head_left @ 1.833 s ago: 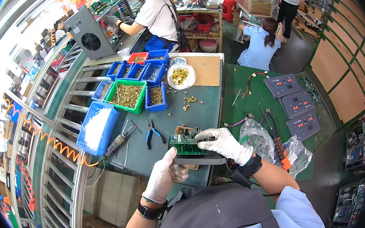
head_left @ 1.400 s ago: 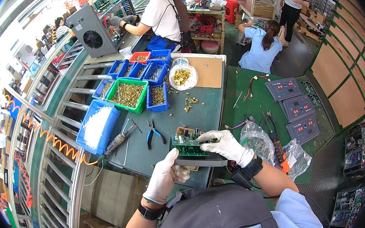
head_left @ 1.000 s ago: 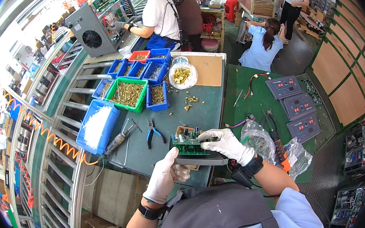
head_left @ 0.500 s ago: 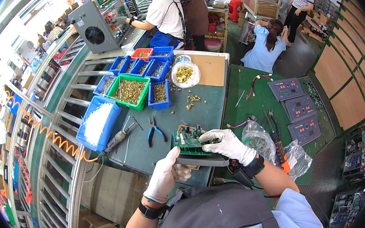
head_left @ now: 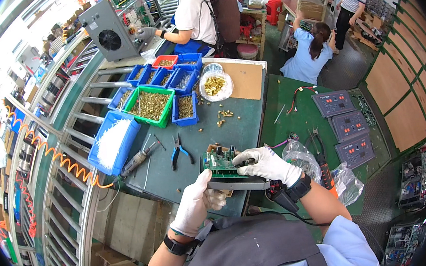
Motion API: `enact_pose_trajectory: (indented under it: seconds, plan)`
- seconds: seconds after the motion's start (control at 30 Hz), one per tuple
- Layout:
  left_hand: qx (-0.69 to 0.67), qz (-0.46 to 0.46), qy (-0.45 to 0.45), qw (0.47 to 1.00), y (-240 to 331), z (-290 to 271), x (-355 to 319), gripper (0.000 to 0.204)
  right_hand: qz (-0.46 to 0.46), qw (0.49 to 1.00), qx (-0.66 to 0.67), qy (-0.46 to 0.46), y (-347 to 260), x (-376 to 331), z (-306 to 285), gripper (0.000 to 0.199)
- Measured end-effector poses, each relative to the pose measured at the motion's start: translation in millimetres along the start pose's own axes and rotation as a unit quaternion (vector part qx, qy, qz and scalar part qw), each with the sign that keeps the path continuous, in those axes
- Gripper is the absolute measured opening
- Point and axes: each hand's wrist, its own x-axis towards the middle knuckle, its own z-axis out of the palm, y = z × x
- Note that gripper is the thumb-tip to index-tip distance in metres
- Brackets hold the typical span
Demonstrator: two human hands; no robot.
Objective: The recorder assembles electronic circuit boards into plastic housings using an electric screwdriver and organized parts bins.
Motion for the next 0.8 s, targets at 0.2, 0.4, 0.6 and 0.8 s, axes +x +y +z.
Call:
enact_pose_trajectory:
  seconds: [0.2,0.4,0.6,0.8]
  plan:
    - [-0.010,-0.018,0.012,1.000,4.2,3.6,0.9,0.042,0.004,0.999,-0.019,-0.050,-3.5,5.4,-9.1,0.034]
    - [-0.019,-0.015,0.012,1.000,2.3,-2.1,4.1,0.043,-0.149,0.982,-0.063,-0.094,17.8,18.2,-8.6,0.054]
    - [0.006,-0.018,0.023,1.000,4.1,0.7,0.5,0.045,-0.056,0.969,-0.092,-0.222,1.4,34.8,-25.0,0.056]
    - [-0.002,-0.015,0.017,1.000,0.9,-1.5,1.2,0.045,-0.044,0.955,-0.107,-0.272,-8.9,43.0,-29.5,0.055]
